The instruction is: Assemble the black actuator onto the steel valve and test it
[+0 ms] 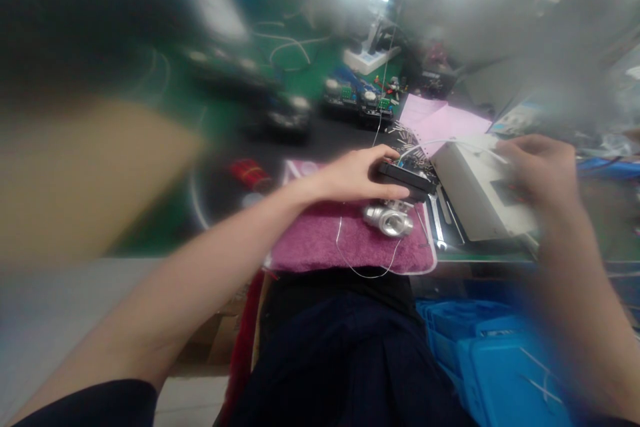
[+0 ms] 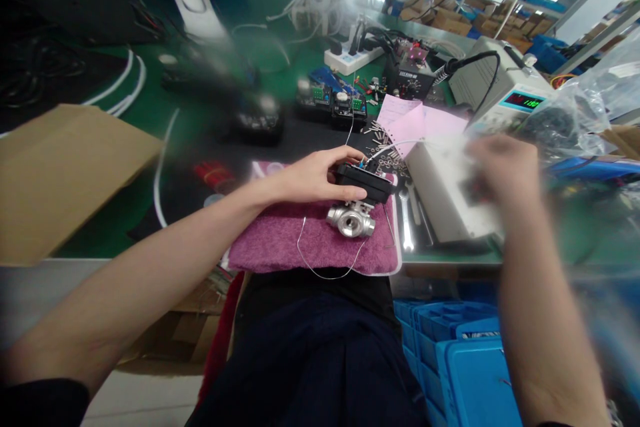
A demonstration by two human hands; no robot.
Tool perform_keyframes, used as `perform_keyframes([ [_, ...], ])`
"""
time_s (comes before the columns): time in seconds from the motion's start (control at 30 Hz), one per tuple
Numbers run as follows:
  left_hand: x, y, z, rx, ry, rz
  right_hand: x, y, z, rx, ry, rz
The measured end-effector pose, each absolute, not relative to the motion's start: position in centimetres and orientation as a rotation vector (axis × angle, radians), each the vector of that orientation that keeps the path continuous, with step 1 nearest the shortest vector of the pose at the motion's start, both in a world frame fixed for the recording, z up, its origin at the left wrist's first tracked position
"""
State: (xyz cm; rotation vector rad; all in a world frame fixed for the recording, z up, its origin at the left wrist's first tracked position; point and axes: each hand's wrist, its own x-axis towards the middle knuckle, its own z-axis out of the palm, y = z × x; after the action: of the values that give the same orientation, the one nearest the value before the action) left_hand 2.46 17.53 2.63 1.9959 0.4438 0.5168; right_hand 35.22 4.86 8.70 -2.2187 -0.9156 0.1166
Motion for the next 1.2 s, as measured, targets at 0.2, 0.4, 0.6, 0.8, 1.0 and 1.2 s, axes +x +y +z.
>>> perform_keyframes([
  [0.2,2.5,17.5,2.6,1.982,0.453,0.520,35.1,4.7,8.6,-2.190,-0.935,0.121],
  [0.4,2.5,17.5,2.5,2.005,0.453,0.525,34.8,4.8,8.8,-2.206,-0.925,0.111],
  [0.6,2.5,17.5,2.6,2.017,0.450,0.518,34.6,4.9,8.9,-2.229,-0.901,0.086],
  [0.8,2.4,17.6,2.6,2.028,0.437,0.521,34.4,5.0,9.0,-2.229,-0.903,0.053],
  [1.0,2.4,17.7,2.5,2.052,0.435,0.525,33.8,4.9,9.2,-2.240,-0.891,0.049],
  [1.2,2.4,17.6,2.6,2.066,0.448,0.515,33.5,4.9,9.5,-2.230,-0.903,0.044],
])
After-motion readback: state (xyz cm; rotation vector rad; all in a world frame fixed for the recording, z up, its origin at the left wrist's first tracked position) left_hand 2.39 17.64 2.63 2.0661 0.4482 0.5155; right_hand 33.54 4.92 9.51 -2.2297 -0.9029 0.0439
